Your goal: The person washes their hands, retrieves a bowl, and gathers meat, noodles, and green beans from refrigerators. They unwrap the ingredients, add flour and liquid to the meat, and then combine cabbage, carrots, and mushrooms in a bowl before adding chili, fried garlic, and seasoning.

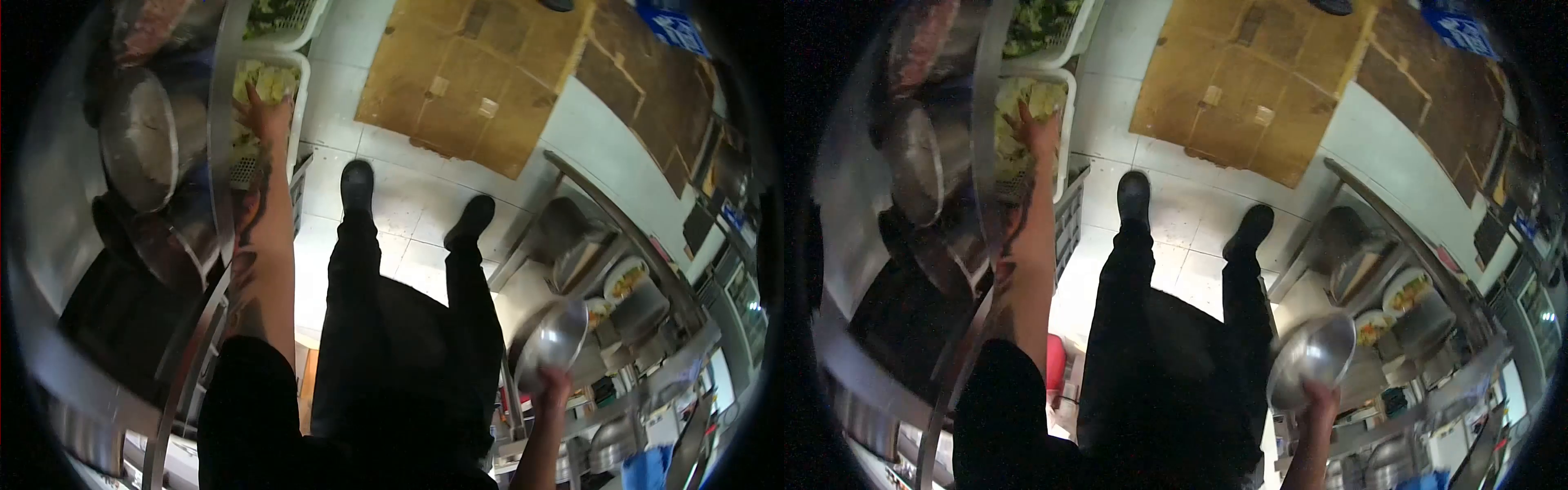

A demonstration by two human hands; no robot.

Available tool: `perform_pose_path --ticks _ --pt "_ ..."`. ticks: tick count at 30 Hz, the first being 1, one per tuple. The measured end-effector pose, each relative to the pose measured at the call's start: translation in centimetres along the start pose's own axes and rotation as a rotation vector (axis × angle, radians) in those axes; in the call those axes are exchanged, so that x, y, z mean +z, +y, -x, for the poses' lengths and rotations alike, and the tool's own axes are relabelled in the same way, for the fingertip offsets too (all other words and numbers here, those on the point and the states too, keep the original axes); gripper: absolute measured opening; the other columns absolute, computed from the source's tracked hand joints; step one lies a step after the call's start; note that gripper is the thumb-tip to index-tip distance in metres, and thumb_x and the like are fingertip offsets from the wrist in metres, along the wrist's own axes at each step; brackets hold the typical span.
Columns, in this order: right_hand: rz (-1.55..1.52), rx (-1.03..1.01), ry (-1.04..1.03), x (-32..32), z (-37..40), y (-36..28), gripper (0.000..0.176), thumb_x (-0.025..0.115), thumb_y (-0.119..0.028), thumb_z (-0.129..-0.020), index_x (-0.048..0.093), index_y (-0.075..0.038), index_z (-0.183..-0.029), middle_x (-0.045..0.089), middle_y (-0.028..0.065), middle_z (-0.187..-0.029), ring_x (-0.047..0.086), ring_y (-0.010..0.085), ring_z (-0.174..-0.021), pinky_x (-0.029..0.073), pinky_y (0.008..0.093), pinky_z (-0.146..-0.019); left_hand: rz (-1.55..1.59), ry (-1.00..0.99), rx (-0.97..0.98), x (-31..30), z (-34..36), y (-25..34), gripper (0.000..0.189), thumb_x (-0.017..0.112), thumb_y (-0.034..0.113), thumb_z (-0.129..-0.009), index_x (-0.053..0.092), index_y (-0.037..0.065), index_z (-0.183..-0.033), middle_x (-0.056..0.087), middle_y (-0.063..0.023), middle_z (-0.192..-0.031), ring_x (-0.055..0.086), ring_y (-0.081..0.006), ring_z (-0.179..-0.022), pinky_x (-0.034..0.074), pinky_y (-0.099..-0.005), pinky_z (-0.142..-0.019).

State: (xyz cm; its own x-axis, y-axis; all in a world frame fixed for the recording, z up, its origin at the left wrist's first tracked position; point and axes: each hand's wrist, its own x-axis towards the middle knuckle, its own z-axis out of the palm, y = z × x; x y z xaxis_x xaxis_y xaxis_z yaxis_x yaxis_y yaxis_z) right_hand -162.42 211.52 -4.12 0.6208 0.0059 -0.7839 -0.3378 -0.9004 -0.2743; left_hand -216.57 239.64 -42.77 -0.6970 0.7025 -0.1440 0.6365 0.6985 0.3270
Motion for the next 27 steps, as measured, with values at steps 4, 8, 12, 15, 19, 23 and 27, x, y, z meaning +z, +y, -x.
perform_pose_path --ticks 4,8,12,15,19,23,27 --pt "0.107 -0.166 -0.392 19.5 -13.0 -2.6 0.041 0.06 0.0 -0.082 0.053 0.003 -0.122 0.062 0.0122 -0.108 0.061 0.0235 -0.097 0.05 0.0374 -0.086 -0.153 0.051 -0.041 3.2 -3.4 0.2 0.078 0.082 0.048 -0.073 0.055 0.016 -0.139 0.002 -0.0272 -0.161 0.018 -0.054 -0.143 0.034 -0.0656 -0.109" --pt "0.213 -0.271 -0.773 37.1 -13.2 -4.5 0.059 0.055 -0.003 -0.088 0.038 0.003 -0.144 0.058 0.0191 -0.124 0.061 0.0289 -0.109 0.055 0.0402 -0.087 -0.307 0.032 0.104 3.0 -2.7 -4.0 0.067 0.081 0.036 -0.078 0.057 0.012 -0.136 0.016 -0.0224 -0.158 0.029 -0.0485 -0.138 0.045 -0.0616 -0.102" --pt "0.379 -0.457 -0.966 46.9 -10.5 -4.6 0.053 0.05 0.0 -0.088 0.044 -0.003 -0.14 0.061 0.0255 -0.118 0.07 0.0335 -0.091 0.062 0.0401 -0.058 0.044 -0.138 -0.063 0.2 -1.2 -7.1 0.06 0.077 0.027 -0.082 0.057 0.002 -0.133 0.044 -0.0248 -0.144 0.049 -0.0384 -0.126 0.048 -0.0483 -0.098" --pt "0.354 -0.638 -0.961 50.5 -8.2 -2.3 0.051 0.052 0.0 -0.086 0.047 -0.002 -0.136 0.061 0.0276 -0.113 0.068 0.0378 -0.092 0.058 0.0427 -0.069 0.194 0.121 -0.1 -1.6 2.1 -7.4 0.056 0.074 0.019 -0.084 0.056 -0.003 -0.132 0.056 -0.0219 -0.13 0.057 -0.0336 -0.117 0.049 -0.0393 -0.094" --pt "0.466 -1.107 -0.745 50.5 -5.0 -0.5 0.058 0.055 0.0 -0.085 0.04 0.003 -0.141 0.059 0.0267 -0.119 0.059 0.0408 -0.111 0.051 0.0439 -0.095 0.704 0.073 -0.149 -4.2 5.6 -10.2 0.052 0.073 0.012 -0.086 0.054 -0.003 -0.132 0.058 -0.0175 -0.127 0.059 -0.029 -0.115 0.05 -0.0354 -0.093" --pt "0.433 -1.058 -0.755 51.1 -3.3 1.1 0.069 0.06 -0.003 -0.083 0.032 0.003 -0.145 0.051 0.0287 -0.126 0.052 0.0461 -0.12 0.046 0.0464 -0.1 1.254 -0.108 -0.421 -9.8 12.2 1.4 0.049 0.068 0.008 -0.09 0.05 -0.001 -0.134 0.059 -0.0152 -0.127 0.06 -0.0237 -0.113 0.051 -0.0323 -0.093" --pt "0.241 -0.997 -0.933 51.3 -5.1 0.9 0.071 0.057 -0.001 -0.085 0.029 0.0 -0.15 0.048 0.0277 -0.139 0.051 0.0403 -0.127 0.046 0.0414 -0.103 0.611 -0.329 0.075 -6.4 12.8 3.3 0.062 0.076 0.025 -0.087 0.051 0.002 -0.139 0.058 -0.0218 -0.128 0.058 -0.0298 -0.117 0.048 -0.039 -0.097"
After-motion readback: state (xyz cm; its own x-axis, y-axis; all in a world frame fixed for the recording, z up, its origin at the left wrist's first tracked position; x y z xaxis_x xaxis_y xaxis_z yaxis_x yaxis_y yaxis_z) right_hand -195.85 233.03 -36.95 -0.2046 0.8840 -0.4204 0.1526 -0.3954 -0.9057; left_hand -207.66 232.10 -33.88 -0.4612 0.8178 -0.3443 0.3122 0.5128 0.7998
